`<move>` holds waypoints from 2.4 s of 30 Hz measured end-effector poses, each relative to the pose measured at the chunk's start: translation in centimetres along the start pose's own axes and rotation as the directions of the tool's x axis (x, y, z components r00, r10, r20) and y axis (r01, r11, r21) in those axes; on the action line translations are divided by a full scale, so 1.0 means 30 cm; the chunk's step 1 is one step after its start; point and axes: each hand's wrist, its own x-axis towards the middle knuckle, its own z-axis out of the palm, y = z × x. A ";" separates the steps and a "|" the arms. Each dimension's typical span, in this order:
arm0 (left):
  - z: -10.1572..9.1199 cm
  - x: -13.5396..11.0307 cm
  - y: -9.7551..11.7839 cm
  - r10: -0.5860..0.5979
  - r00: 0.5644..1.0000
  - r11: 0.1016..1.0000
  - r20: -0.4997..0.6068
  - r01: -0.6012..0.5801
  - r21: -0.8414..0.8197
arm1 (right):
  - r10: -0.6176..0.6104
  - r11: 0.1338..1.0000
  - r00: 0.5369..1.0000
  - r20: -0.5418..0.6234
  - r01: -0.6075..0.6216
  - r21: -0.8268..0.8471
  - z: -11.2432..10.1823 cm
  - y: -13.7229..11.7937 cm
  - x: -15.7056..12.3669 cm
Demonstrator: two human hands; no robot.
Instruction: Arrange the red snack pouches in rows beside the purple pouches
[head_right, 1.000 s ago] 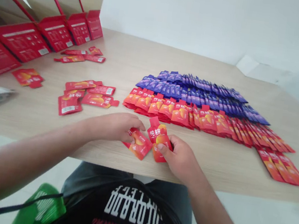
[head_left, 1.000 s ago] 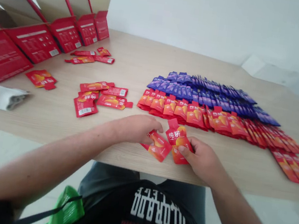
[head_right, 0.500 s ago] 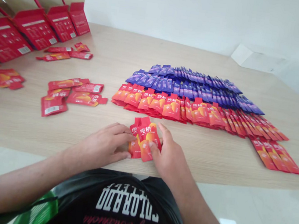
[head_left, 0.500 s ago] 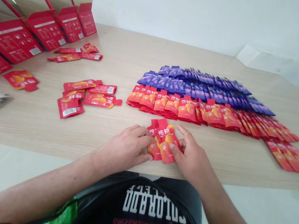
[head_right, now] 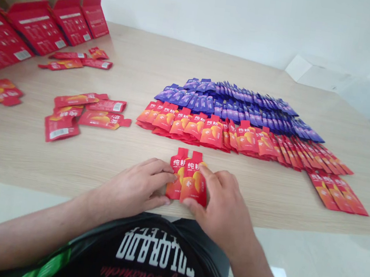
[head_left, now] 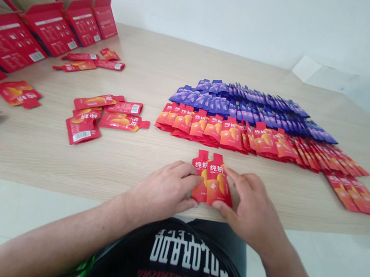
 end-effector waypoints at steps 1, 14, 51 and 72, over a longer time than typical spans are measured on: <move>0.002 0.002 0.002 0.002 1.000 1.000 0.001 -0.002 -0.004 | -0.097 0.995 0.995 -0.033 0.097 0.000 0.008 0.006 -0.007; -0.187 -0.143 -0.150 -0.145 0.982 0.988 -0.121 0.150 0.029 | -0.385 0.922 0.921 -0.054 0.380 -0.078 0.124 0.025 0.005; -0.245 -0.346 -0.133 -0.587 0.789 0.794 -0.184 0.605 0.062 | -0.322 0.944 0.947 0.002 0.322 -0.077 0.080 -0.032 -0.008; 0.024 0.130 0.025 -0.454 0.877 0.801 -0.160 0.480 0.357 | -0.167 0.986 0.986 0.013 0.167 0.011 0.064 -0.091 0.026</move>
